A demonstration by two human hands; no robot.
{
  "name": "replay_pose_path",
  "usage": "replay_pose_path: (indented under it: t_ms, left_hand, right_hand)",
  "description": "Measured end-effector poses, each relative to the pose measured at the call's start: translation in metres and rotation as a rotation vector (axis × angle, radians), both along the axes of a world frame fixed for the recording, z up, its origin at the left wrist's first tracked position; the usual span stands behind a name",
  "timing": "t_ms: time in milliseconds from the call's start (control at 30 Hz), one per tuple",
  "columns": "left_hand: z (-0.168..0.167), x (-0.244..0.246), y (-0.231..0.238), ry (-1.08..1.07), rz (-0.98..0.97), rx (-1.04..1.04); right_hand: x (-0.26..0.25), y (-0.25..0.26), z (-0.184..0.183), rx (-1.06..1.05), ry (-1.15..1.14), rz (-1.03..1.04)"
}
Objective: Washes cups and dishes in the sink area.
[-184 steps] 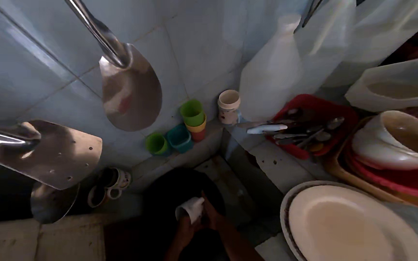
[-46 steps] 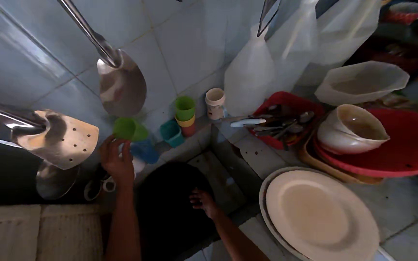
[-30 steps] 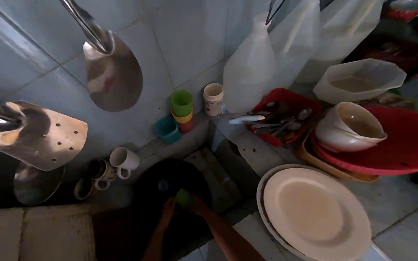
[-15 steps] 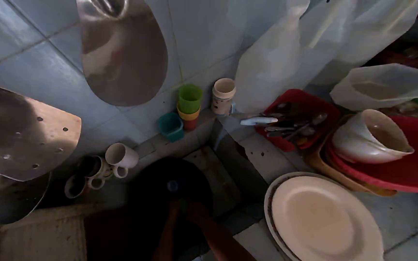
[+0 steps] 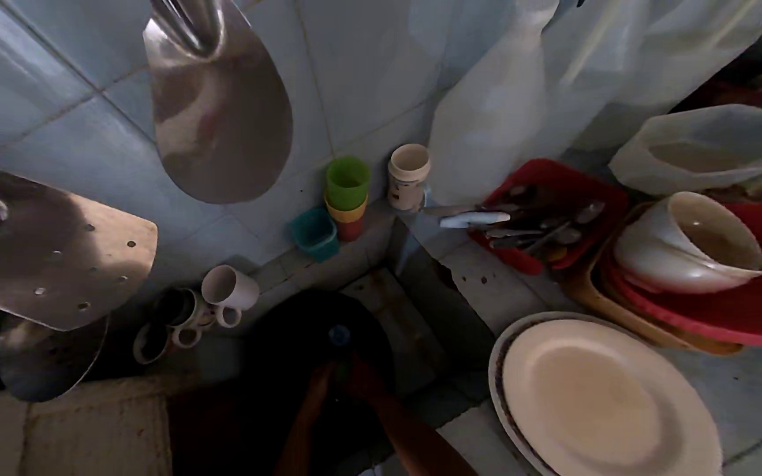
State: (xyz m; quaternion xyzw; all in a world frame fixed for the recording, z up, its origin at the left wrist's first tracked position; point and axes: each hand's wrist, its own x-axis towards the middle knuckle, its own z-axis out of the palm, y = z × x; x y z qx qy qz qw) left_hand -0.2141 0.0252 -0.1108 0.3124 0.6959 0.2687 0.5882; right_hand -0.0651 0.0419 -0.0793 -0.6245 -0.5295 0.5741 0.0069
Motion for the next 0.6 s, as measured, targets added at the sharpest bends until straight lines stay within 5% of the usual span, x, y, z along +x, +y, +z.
replay_pose_path:
  t_ms: [100,267,400,500,600]
  left_hand:
    - [0.037,-0.028,0.003,0.008,-0.022,0.172]
    - [0.048,-0.058,0.005,0.068,0.378,0.153]
    - [0.04,-0.045,-0.003,-0.02,0.301,0.008]
    - [0.034,-0.034,-0.012,0.004,0.172,0.018]
    - [0.029,-0.03,-0.007,0.079,0.029,-0.004]
  right_hand:
    - [0.0,-0.001,0.011,0.282,0.126,0.018]
    - [-0.002,-0.022,0.063,0.726,0.269,0.105]
    - [0.0,-0.021,0.049,0.587,0.242,0.216]
    - [-0.001,-0.021,0.045,0.451,0.469,-0.152]
    - [0.006,-0.014,0.047,-0.141,0.725,-0.566]
